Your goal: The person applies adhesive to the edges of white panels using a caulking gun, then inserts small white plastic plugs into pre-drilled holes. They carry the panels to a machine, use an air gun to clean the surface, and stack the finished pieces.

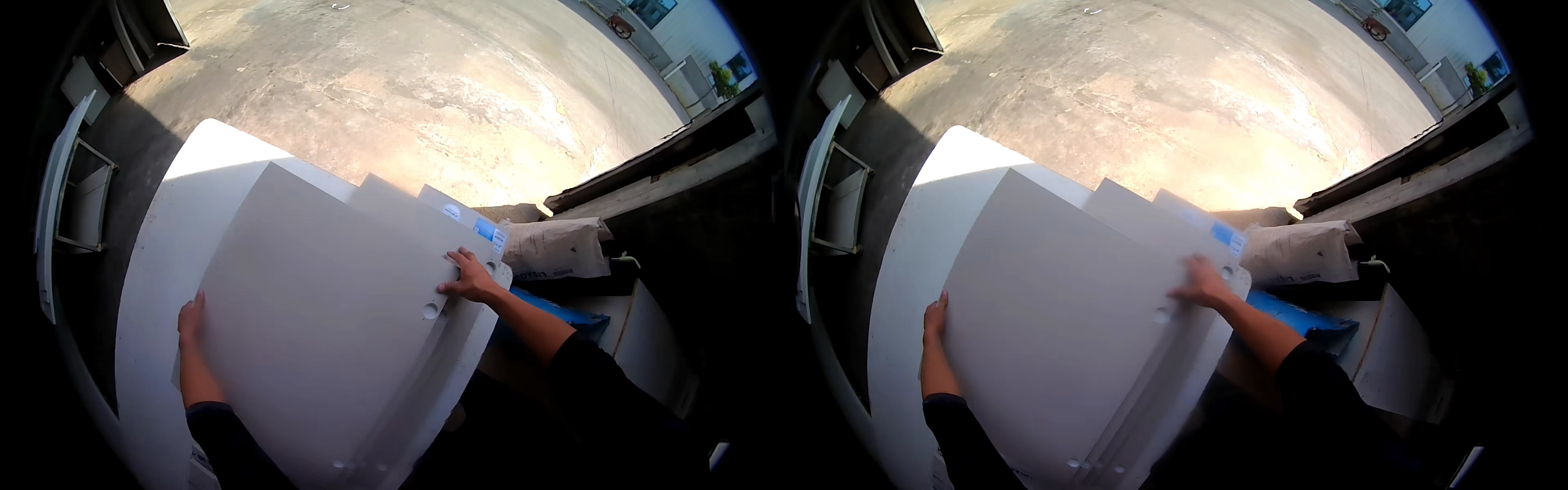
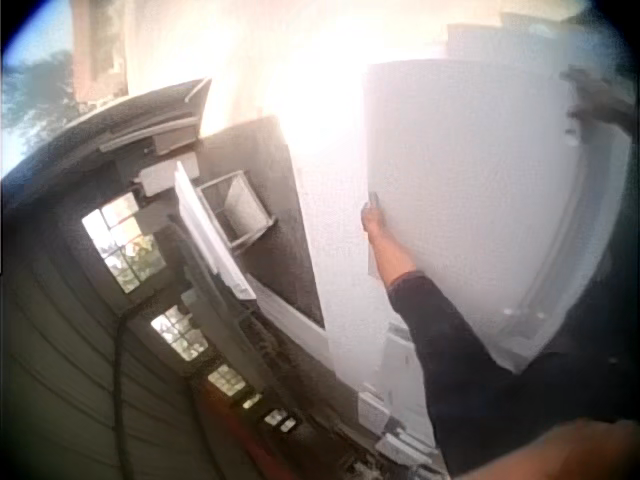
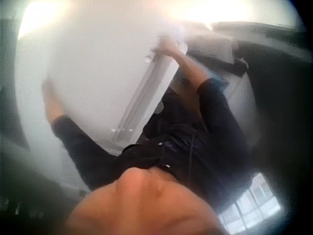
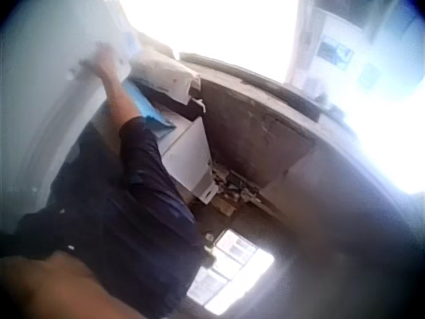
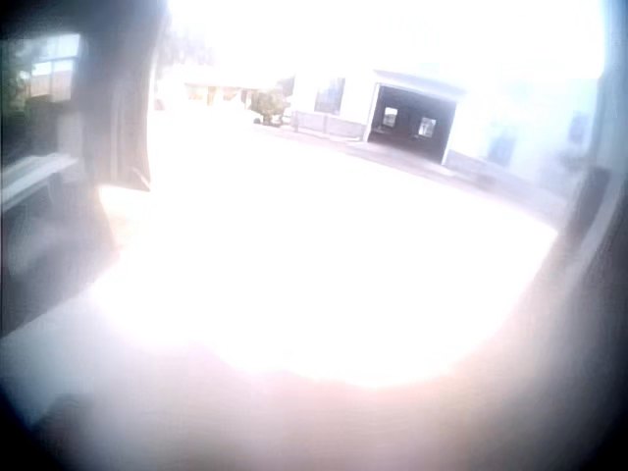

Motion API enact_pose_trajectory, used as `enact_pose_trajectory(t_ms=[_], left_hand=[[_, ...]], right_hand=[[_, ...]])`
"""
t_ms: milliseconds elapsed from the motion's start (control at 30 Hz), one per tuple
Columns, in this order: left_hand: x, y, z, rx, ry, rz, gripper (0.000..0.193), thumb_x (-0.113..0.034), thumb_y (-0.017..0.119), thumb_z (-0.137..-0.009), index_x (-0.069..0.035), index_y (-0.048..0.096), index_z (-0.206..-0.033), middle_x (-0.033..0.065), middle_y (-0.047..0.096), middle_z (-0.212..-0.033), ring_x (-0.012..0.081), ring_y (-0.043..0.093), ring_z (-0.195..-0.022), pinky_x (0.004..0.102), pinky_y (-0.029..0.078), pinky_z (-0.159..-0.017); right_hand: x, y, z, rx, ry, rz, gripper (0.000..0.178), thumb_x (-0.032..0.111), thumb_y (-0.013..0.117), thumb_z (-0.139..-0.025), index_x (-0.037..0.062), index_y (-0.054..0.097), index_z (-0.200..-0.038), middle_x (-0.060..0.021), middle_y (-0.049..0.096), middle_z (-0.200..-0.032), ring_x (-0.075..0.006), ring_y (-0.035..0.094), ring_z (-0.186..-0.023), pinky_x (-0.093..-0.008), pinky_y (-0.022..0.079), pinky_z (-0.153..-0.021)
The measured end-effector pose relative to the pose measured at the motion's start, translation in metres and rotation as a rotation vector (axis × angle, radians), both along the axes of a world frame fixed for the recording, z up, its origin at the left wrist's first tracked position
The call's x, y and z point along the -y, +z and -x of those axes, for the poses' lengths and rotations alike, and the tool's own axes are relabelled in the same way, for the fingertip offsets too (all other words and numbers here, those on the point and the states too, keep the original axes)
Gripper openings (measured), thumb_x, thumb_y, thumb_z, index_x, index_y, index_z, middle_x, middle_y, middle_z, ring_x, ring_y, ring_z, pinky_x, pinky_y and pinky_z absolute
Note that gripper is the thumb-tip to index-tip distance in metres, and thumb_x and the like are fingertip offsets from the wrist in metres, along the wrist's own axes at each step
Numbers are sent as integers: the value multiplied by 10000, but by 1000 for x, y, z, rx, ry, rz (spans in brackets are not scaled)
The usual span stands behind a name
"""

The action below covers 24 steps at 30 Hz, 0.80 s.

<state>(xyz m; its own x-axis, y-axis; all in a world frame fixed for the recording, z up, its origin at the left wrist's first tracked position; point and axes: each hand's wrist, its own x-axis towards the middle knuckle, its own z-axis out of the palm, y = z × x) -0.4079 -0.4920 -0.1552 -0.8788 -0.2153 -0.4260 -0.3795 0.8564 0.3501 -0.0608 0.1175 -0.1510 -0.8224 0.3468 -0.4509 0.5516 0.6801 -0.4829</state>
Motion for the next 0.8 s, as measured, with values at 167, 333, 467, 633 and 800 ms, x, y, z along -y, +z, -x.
enact_pose_trajectory(t_ms=[167, 333, 467, 633, 800], left_hand=[[18, 5, 2, 97, -167, -81, 627, -548, 660, -886, 76, 681, -942, 83, 651, -726, 169, 566, -598, 371, 515, -618], [-42, 53, -27, 194, -121, -246, 564, -473, 659, -911, 89, 672, -958, 114, 680, -801, 198, 612, -648, 379, 525, -625], [-51, 55, -39, 329, -202, -137, 558, -449, 663, -912, 105, 665, -979, 134, 700, -839, 223, 646, -669, 404, 540, -636], [-96, 50, -56, 529, -314, -31, 564, -438, 698, -877, 104, 675, -1032, 157, 712, -919, 247, 676, -772, 411, 551, -697], [-105, 43, -54, 565, -357, 30, 615, -431, 713, -857, 131, 656, -1100, 179, 709, -1011, 286, 673, -876, 416, 536, -811]], right_hand=[[20, 36, 6, 146, -265, 4, 1227, 486, 874, -659, -25, 162, -1518, -305, 241, -1535, -431, 245, -1439, -443, 247, -1185], [32, 14, -32, -48, -596, -51, 1279, 495, 871, -669, -67, 98, -1519, -291, 297, -1514, -388, 319, -1411, -421, 282, -1168], [29, 17, -62, 10, -872, 389, 1060, 505, 809, -746, -65, 278, -1464, -218, 462, -1410, -303, 490, -1271, -426, 392, -1076], [62, 14, -116, -12, -1209, 978, 828, 521, 705, -870, -48, 420, -1399, -175, 560, -1311, -247, 578, -1155, -363, 476, -977], [90, 5, -139, -53, -1233, 1022, 671, 453, 670, -926, -37, 493, -1350, -129, 599, -1259, -235, 598, -1116, -357, 480, -968]])
